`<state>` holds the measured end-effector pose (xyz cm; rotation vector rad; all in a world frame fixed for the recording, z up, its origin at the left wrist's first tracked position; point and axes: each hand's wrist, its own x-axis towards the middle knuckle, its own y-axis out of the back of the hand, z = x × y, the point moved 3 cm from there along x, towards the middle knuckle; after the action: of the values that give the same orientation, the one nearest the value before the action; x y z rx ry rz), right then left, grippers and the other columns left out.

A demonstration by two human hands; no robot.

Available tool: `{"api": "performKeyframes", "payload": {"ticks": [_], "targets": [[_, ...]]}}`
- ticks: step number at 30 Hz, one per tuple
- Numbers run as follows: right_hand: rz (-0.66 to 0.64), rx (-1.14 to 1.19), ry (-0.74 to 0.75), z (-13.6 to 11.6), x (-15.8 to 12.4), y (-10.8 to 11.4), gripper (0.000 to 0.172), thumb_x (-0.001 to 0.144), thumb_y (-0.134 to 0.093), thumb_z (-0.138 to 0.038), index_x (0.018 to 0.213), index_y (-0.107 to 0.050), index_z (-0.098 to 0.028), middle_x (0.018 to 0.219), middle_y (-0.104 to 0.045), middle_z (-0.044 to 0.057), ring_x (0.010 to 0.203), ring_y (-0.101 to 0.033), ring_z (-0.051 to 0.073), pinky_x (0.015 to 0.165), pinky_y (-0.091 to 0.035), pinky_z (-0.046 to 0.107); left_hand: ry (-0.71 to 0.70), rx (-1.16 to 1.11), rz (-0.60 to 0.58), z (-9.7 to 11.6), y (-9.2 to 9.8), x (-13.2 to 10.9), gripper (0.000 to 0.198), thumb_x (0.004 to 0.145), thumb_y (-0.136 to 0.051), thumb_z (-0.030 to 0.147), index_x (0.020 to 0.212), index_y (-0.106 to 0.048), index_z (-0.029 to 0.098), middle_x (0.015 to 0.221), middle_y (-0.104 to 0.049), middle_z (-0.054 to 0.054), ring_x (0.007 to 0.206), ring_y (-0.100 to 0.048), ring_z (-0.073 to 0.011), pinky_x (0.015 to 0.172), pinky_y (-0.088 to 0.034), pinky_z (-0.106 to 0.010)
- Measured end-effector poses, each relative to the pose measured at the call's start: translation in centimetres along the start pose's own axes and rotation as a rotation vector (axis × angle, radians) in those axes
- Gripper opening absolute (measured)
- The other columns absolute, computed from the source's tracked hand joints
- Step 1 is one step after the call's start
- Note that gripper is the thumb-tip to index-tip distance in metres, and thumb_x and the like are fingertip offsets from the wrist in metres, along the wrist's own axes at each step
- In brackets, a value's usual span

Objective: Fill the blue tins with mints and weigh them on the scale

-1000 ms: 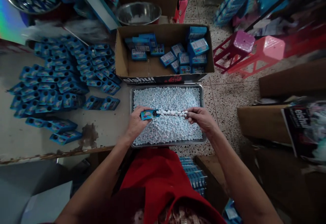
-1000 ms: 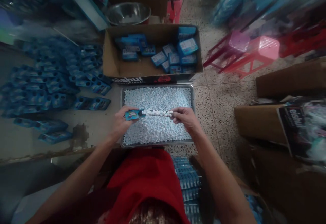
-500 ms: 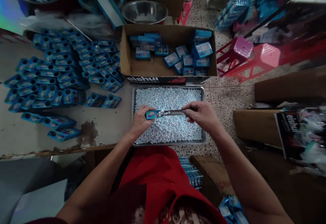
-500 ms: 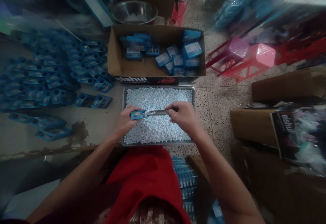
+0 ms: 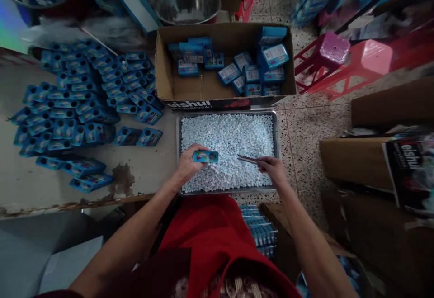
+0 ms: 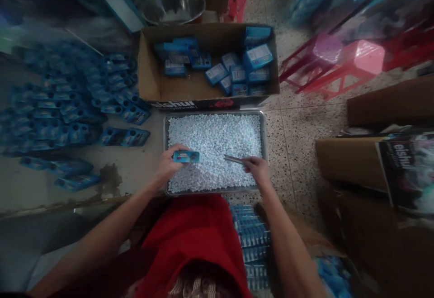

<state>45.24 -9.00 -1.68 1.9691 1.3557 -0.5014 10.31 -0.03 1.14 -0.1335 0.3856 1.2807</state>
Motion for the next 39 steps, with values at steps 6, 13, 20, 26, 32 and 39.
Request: {"api": "performKeyframes", "payload": {"ticks": [6,13,20,26,32,39], "targets": [[-0.127,0.204,-0.093,1.5,0.4,-2.7,0.054,0.046,-0.094,-0.053,0.079,-0.076,-0.014,0.059,-0.063,0.001,0.050,-0.051,0.010,0.048,-0.042,0.023,0.148,-0.330,0.055,-0.8,1.9,0.4,0.046,0.055,-0.089,0.017,0.098,-0.072,0.020,0.103,-0.072,-0.001,0.089,-0.064,-0.0164,0.082,-0.050,-0.025],[-0.346,0.281,-0.103,-5.3,-2.1,-0.5,0.042,0.057,-0.098,-0.039,0.087,-0.081,-0.014,0.066,-0.069,0.003,0.051,-0.052,0.007,0.046,-0.040,0.019,0.121,-0.237,0.036,0.2,0.8,0.8,0.046,0.056,-0.089,0.021,0.099,-0.072,0.019,0.099,-0.072,-0.001,0.087,-0.064,-0.0173,0.083,-0.050,-0.027],[-0.398,0.006,0.155,-14.5,-3.7,-3.8,0.024,0.073,-0.084,-0.033,0.088,-0.081,-0.014,0.063,-0.068,0.002,0.051,-0.057,0.010,0.048,-0.045,0.021,-0.095,0.077,0.061,2.0,0.9,0.4,0.035,0.065,-0.080,0.015,0.099,-0.077,0.021,0.100,-0.071,-0.004,0.094,-0.066,-0.0210,0.092,-0.050,-0.033],[-0.298,-0.420,0.545,-20.5,-8.2,-7.9,0.017,0.082,-0.065,-0.018,0.088,-0.080,-0.016,0.060,-0.065,0.000,0.052,-0.059,0.012,0.052,-0.045,0.025,-0.089,0.097,0.114,1.8,2.2,-0.5,0.036,0.067,-0.080,0.019,0.103,-0.077,0.020,0.104,-0.071,-0.005,0.097,-0.067,-0.0218,0.095,-0.051,-0.035],[-0.255,-0.637,0.805,-22.3,-11.3,-10.3,0.021,0.085,-0.062,-0.013,0.090,-0.081,-0.018,0.067,-0.070,0.000,0.057,-0.059,0.012,0.058,-0.043,0.027,0.016,-0.069,0.176,0.7,3.0,-1.7,0.044,0.063,-0.084,0.024,0.105,-0.074,0.019,0.105,-0.075,-0.005,0.094,-0.070,-0.0213,0.092,-0.054,-0.034],[-0.060,-0.243,0.309,-11.7,-3.6,1.7,0.034,0.078,-0.079,-0.043,0.096,-0.081,-0.014,0.068,-0.071,0.004,0.055,-0.063,0.016,0.055,-0.052,0.028,0.136,-0.005,0.594,-5.7,11.4,-5.5,0.052,0.061,-0.086,0.031,0.109,-0.068,0.021,0.096,-0.074,0.000,0.087,-0.068,-0.0201,0.083,-0.055,-0.031]]}}
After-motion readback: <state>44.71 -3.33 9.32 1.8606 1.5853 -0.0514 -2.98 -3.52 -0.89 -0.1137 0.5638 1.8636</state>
